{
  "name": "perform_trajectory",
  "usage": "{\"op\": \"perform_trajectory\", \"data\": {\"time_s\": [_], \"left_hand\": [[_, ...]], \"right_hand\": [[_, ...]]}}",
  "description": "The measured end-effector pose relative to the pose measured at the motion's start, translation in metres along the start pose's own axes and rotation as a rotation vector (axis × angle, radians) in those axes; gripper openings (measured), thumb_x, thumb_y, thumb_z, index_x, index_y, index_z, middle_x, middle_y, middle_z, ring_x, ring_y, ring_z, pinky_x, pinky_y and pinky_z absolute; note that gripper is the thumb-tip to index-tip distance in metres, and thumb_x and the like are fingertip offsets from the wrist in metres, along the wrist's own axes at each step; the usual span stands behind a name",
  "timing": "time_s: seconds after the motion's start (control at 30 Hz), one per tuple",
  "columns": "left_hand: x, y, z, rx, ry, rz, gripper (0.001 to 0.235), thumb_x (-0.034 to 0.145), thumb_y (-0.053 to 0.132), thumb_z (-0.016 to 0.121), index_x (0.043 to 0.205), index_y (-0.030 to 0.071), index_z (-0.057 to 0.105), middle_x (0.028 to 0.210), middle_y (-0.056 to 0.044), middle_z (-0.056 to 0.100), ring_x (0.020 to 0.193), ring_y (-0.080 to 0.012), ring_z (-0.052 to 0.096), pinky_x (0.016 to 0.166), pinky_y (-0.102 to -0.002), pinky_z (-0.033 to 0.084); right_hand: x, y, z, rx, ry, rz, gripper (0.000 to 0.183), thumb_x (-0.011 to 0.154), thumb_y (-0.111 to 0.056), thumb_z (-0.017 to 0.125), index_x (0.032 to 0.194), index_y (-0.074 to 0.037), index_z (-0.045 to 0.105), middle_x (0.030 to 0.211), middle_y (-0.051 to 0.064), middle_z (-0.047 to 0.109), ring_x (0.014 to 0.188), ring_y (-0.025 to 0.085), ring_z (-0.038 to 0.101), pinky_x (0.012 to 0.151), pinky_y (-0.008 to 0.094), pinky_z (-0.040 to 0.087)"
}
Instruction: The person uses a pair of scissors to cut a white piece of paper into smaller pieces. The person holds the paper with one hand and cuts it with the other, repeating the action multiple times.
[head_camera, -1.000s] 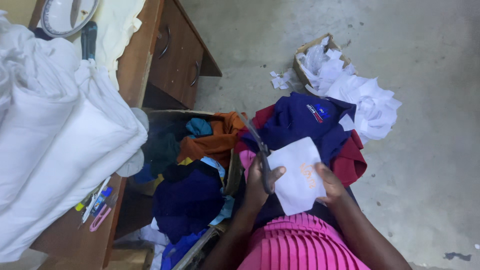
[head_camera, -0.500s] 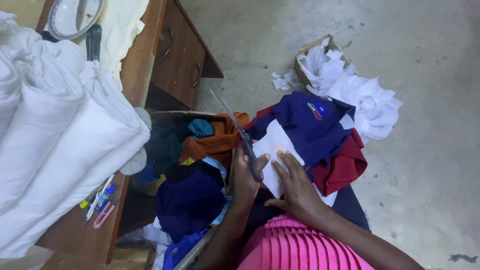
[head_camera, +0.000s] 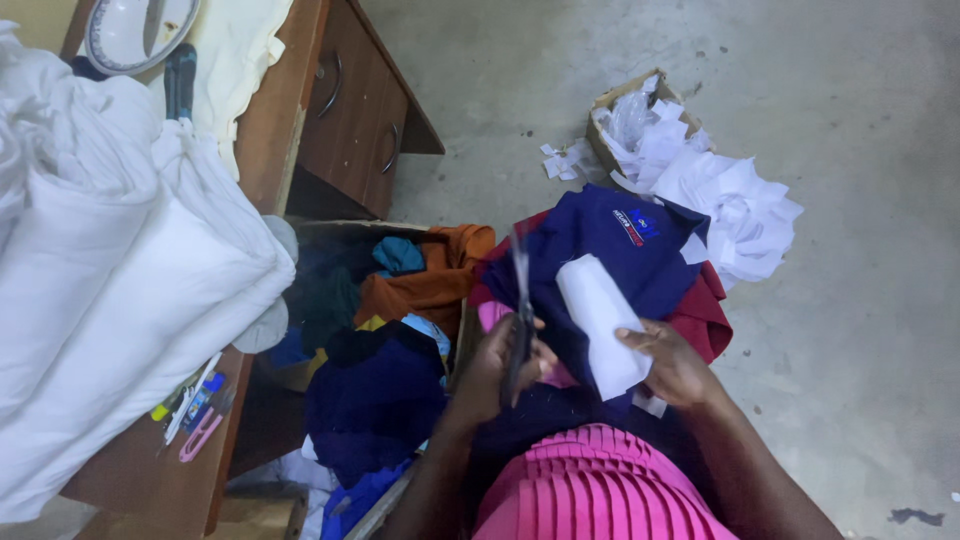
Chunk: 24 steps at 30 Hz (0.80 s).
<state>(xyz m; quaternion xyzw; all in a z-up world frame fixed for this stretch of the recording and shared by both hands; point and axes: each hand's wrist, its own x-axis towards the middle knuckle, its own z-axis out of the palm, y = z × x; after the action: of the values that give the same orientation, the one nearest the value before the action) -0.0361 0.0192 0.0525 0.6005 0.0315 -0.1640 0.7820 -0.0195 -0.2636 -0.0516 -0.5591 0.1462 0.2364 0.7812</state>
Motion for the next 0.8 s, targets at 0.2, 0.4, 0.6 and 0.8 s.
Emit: {"op": "perform_trajectory", "data": {"time_s": [0.2,0.4,0.6,0.8], "left_hand": [[-0.046,0.030,0.035,0.486,-0.395,-0.233,0.049,0.091,0.013,0.065,0.137,0.010,0.048,0.114,-0.011,0.076,0.100,-0.0203,0.075,0.089,-0.032,0.059],[-0.063,0.010,0.004,0.935,-0.489,-0.379,0.048,0.078,0.016,0.066,0.123,0.014,0.052,0.102,-0.018,0.074,0.090,-0.0406,0.073,0.070,-0.053,0.049],[-0.070,0.026,0.010,1.026,-0.474,-0.499,0.047,0.088,0.033,0.068,0.126,0.014,0.048,0.111,-0.025,0.072,0.104,-0.0494,0.069,0.075,-0.060,0.047],[-0.077,0.007,-0.002,1.014,-0.488,-0.429,0.042,0.094,0.034,0.066,0.126,0.013,0.050,0.100,-0.025,0.073,0.093,-0.0510,0.069,0.071,-0.061,0.044]], "right_hand": [[-0.035,-0.064,0.044,0.379,0.173,-0.338,0.036,0.101,-0.019,0.067,0.129,0.004,0.065,0.120,0.014,0.074,0.108,0.022,0.071,0.097,0.032,0.055],[-0.042,-0.083,0.045,0.083,0.352,-0.367,0.030,0.103,-0.029,0.067,0.115,-0.001,0.072,0.101,0.007,0.075,0.086,0.014,0.070,0.073,0.027,0.053],[-0.052,-0.089,0.058,0.127,0.316,-0.362,0.030,0.104,-0.025,0.064,0.117,0.000,0.072,0.105,0.010,0.077,0.088,0.017,0.073,0.076,0.028,0.055],[-0.049,-0.089,0.048,0.306,0.326,-0.366,0.032,0.101,-0.019,0.066,0.124,0.002,0.070,0.112,0.013,0.076,0.097,0.021,0.072,0.084,0.030,0.055]]}}
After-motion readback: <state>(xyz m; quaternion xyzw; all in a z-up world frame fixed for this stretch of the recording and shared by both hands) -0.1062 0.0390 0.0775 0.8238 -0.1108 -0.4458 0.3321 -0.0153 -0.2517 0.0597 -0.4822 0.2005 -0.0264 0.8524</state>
